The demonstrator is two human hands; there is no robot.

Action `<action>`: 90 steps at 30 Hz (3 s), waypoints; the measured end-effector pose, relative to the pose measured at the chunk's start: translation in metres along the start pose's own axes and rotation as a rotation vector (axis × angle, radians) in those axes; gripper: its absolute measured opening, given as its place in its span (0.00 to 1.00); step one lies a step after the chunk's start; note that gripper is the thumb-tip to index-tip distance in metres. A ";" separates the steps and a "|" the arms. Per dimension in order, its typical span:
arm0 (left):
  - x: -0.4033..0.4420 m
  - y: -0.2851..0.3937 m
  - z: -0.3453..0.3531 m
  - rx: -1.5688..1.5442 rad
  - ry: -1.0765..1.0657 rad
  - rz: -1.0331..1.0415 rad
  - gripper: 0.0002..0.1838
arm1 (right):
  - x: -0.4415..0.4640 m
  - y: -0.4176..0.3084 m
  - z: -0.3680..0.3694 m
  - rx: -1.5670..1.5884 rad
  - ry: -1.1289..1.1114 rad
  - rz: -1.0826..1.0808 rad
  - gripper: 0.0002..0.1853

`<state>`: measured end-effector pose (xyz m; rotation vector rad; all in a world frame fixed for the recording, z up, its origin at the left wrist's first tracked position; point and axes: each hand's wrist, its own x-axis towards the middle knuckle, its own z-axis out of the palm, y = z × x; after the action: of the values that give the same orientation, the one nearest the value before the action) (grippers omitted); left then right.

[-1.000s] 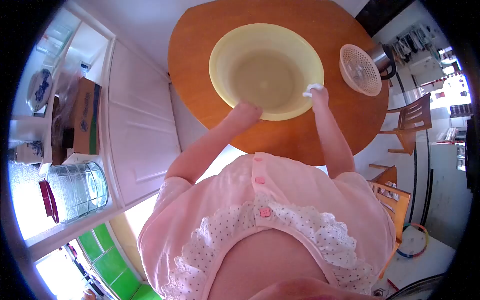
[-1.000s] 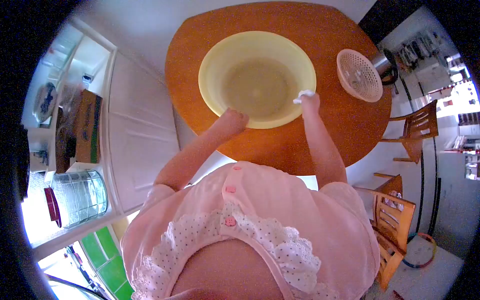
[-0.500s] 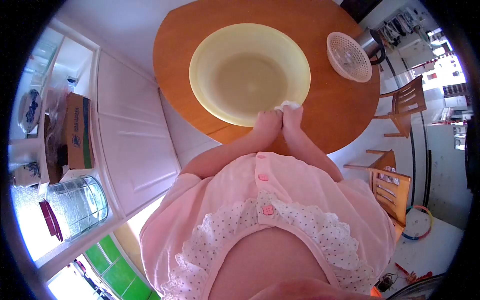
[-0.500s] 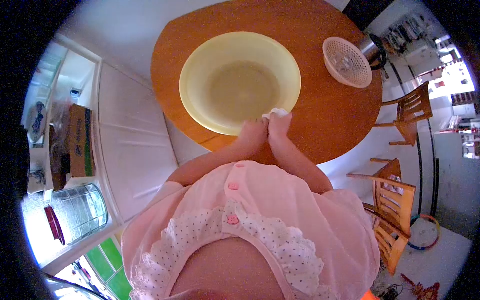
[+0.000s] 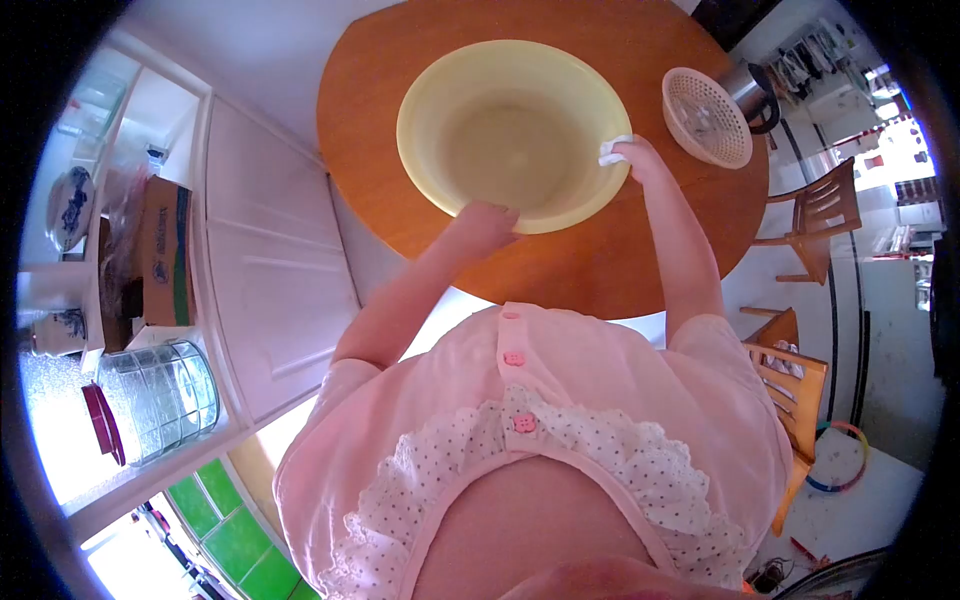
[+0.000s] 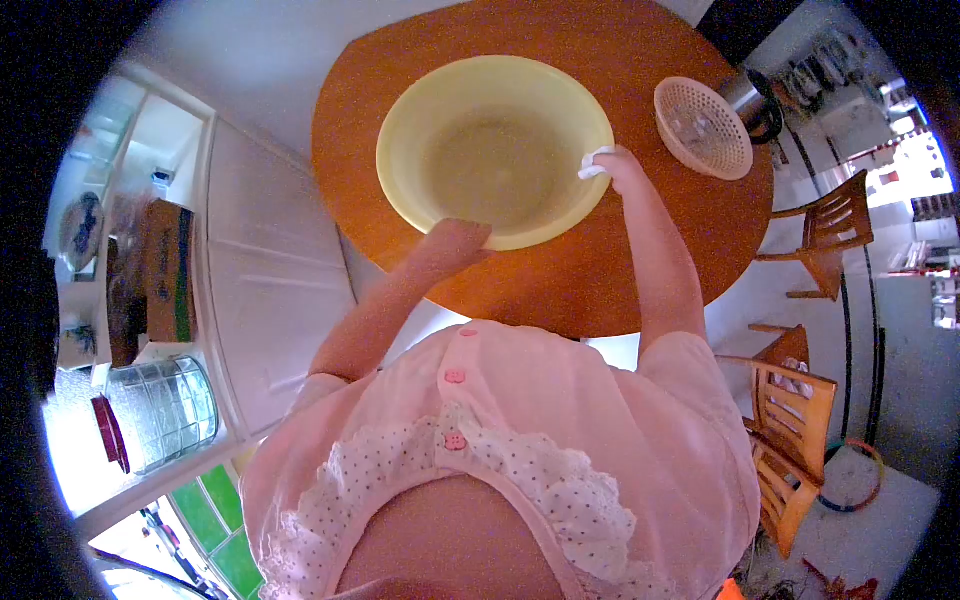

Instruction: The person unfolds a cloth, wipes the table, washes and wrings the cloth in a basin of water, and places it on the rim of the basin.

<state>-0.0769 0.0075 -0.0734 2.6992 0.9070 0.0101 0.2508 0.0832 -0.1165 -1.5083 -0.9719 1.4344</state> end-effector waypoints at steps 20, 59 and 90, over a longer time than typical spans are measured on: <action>0.035 0.080 0.025 -0.125 0.121 -0.196 0.09 | -0.125 0.066 0.141 0.356 0.505 -0.189 0.07; -0.085 -0.086 0.006 -1.405 1.363 -0.948 0.08 | -0.039 -0.015 0.125 0.161 0.337 -0.229 0.18; 0.017 0.067 0.125 -1.668 0.691 -0.886 0.11 | -0.093 0.079 0.064 -0.276 -0.350 -0.127 0.20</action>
<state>-0.0111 -0.0673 -0.1756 0.6402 1.2693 1.0019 0.1818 -0.0290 -0.1564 -1.3791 -1.5028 1.5491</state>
